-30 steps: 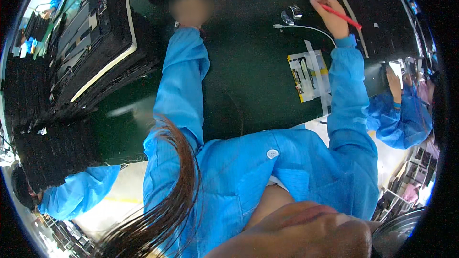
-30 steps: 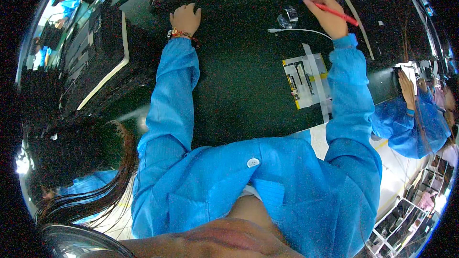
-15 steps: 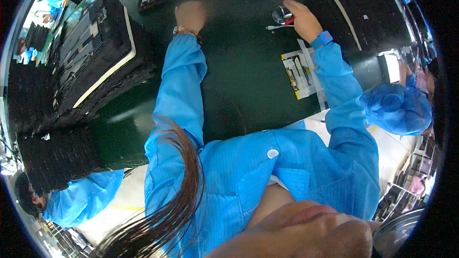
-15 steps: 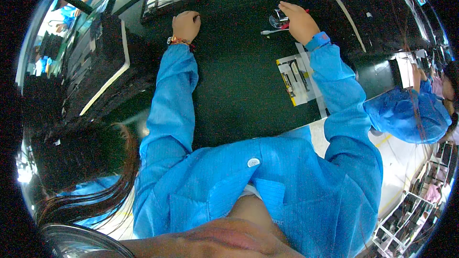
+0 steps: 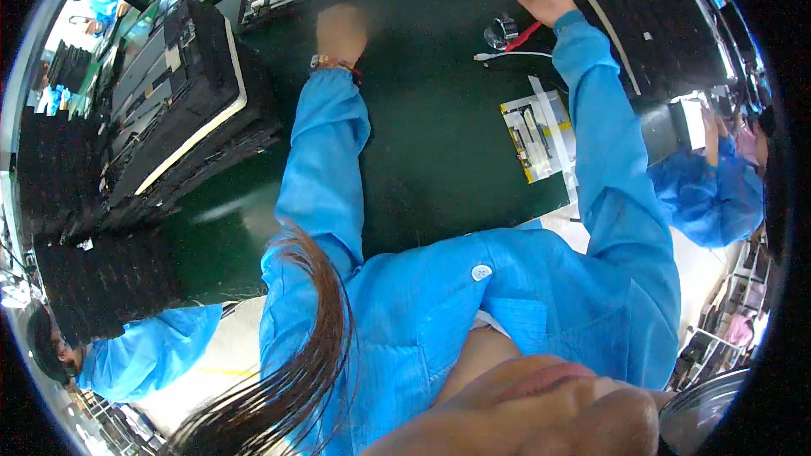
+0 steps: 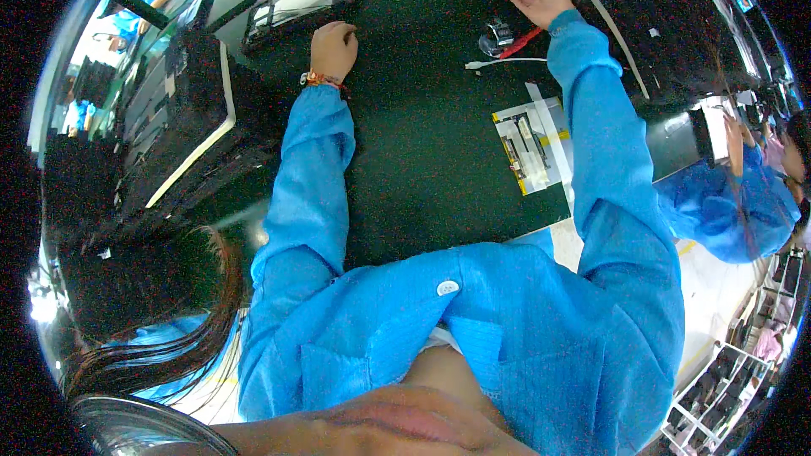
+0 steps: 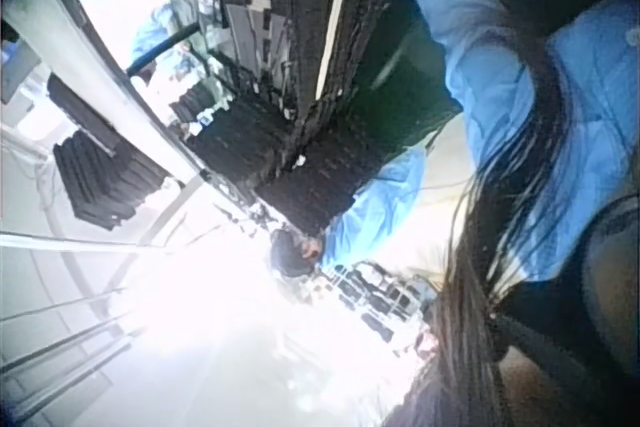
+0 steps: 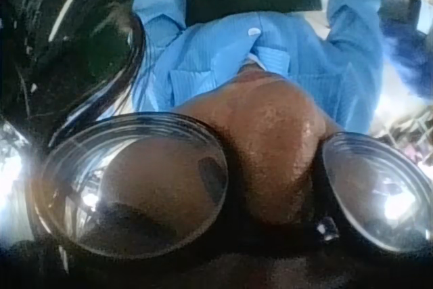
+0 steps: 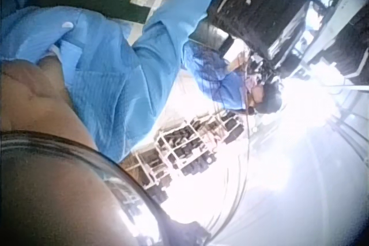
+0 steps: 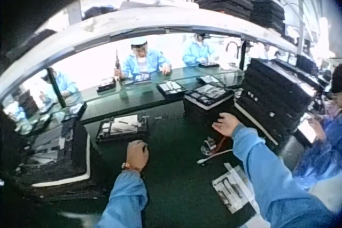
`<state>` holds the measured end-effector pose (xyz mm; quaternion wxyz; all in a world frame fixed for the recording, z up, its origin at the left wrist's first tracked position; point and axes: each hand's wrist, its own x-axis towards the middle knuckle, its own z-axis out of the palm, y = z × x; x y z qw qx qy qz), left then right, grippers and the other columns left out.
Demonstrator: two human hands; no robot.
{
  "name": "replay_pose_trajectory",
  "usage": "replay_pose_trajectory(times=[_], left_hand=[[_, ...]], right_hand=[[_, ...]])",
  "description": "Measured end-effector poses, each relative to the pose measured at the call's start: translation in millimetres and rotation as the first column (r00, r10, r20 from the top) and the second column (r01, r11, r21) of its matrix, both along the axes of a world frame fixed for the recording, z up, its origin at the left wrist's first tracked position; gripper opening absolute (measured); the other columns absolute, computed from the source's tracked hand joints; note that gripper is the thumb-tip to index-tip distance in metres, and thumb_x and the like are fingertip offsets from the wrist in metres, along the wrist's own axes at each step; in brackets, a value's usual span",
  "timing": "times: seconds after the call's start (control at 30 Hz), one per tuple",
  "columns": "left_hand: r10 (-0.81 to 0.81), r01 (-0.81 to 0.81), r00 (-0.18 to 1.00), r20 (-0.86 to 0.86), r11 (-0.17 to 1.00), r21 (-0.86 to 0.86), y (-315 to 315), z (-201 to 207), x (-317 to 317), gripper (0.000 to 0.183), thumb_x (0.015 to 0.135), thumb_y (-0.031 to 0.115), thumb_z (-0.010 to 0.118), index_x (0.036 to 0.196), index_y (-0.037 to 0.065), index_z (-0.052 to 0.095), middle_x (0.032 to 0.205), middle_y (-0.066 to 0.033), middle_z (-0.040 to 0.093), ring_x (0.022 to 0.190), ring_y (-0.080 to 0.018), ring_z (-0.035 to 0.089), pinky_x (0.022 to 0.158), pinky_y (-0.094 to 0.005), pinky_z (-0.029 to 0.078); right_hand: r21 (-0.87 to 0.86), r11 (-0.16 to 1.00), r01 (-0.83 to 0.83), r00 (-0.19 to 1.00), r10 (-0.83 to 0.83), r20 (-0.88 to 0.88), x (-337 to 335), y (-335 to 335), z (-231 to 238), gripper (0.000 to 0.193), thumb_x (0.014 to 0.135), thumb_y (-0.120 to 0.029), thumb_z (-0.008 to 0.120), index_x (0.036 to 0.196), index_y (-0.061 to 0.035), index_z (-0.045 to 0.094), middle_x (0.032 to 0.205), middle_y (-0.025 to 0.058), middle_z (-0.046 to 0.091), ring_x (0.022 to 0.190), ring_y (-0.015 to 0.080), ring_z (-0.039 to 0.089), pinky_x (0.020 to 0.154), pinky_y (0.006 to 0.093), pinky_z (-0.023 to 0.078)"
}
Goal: Testing the display and touch functionality of a tablet screen assembly at a workbench.
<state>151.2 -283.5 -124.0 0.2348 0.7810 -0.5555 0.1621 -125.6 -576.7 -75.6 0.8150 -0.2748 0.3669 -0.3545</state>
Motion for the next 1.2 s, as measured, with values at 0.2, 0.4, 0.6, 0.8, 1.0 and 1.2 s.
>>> replay_pose_trajectory(times=[0.2,0.4,0.6,0.8,1.0,1.2], left_hand=[[-0.092,0.08,0.994,-0.055,0.98,-0.18,-20,-4,-8,0.013,0.075,0.01,0.061,0.086,0.005,0.066,0.096,-0.013,0.064,0.095,-0.0314,0.058,0.086,-0.0411,0.045],[-0.154,0.097,0.975,-0.16,0.944,-0.316,-15,-3,-6,0.015,0.074,0.008,0.061,0.088,0.005,0.066,0.097,-0.0147,0.063,0.096,-0.0324,0.057,0.086,-0.041,0.045],[-0.148,0.05,0.958,-0.244,0.93,-0.365,-14,-5,-1,0.017,0.076,0.008,0.06,0.092,0.005,0.065,0.101,-0.0138,0.063,0.1,-0.0316,0.056,0.087,-0.0393,0.045],[-0.341,0.176,0.847,-0.408,0.904,-0.39,-88,4,-25,0.023,0.082,0.014,0.06,0.104,0.005,0.062,0.105,-0.0134,0.062,0.102,-0.03,0.056,0.088,-0.0366,0.044],[-0.253,-0.034,0.72,-0.647,0.918,-0.396,-107,-3,7,0.049,0.095,0.042,0.041,0.122,0.003,0.052,0.113,-0.0141,0.059,0.106,-0.023,0.054,0.093,-0.0314,0.039],[-0.406,-0.058,0.244,-0.881,0.9,-0.431,-149,-18,21,0.067,0.094,0.055,0.028,0.136,0.004,0.036,0.132,-0.0105,0.045,0.117,-0.0197,0.043,0.1,-0.0281,0.03]], right_hand=[[-0.651,0.742,-0.161,0.735,-0.35,-0.581,-2,-105,-68,0.057,0.09,-0.032,0.044,0.137,-0.0047,0.03,0.134,0.0173,0.04,0.123,0.0347,0.039,0.101,0.0433,0.035],[-0.411,0.765,0.496,0.739,-0.62,-0.262,19,-109,-44,0.078,0.087,-0.058,0.04,0.13,0.0063,0.04,0.133,0.0156,0.046,0.116,0.0286,0.046,0.098,0.0351,0.035],[-0.288,0.679,0.675,0.61,-0.733,-0.3,82,-104,-24,0.075,0.081,-0.067,0.041,0.115,-0.0031,0.058,0.119,0.014,0.057,0.108,0.024,0.053,0.096,0.0327,0.034],[-0.445,0.636,0.631,0.518,-0.772,-0.369,-15,-303,-152,0.08,0.08,-0.065,0.041,0.133,-0.0048,0.042,0.122,0.0195,0.053,0.106,0.0364,0.052,0.099,0.0401,0.033],[-0.687,0.647,0.33,0.45,-0.748,-0.489,77,-140,-67,0.063,0.09,-0.056,0.029,0.12,-0.0037,0.048,0.125,0.0249,0.048,0.115,0.0396,0.047,0.094,0.0464,0.037],[-0.53,0.826,0.189,0.791,-0.449,-0.417,64,-136,-65,0.062,0.091,-0.05,0.034,0.121,0.001,0.052,0.127,0.0164,0.051,0.116,0.0331,0.046,0.093,0.0384,0.037]])
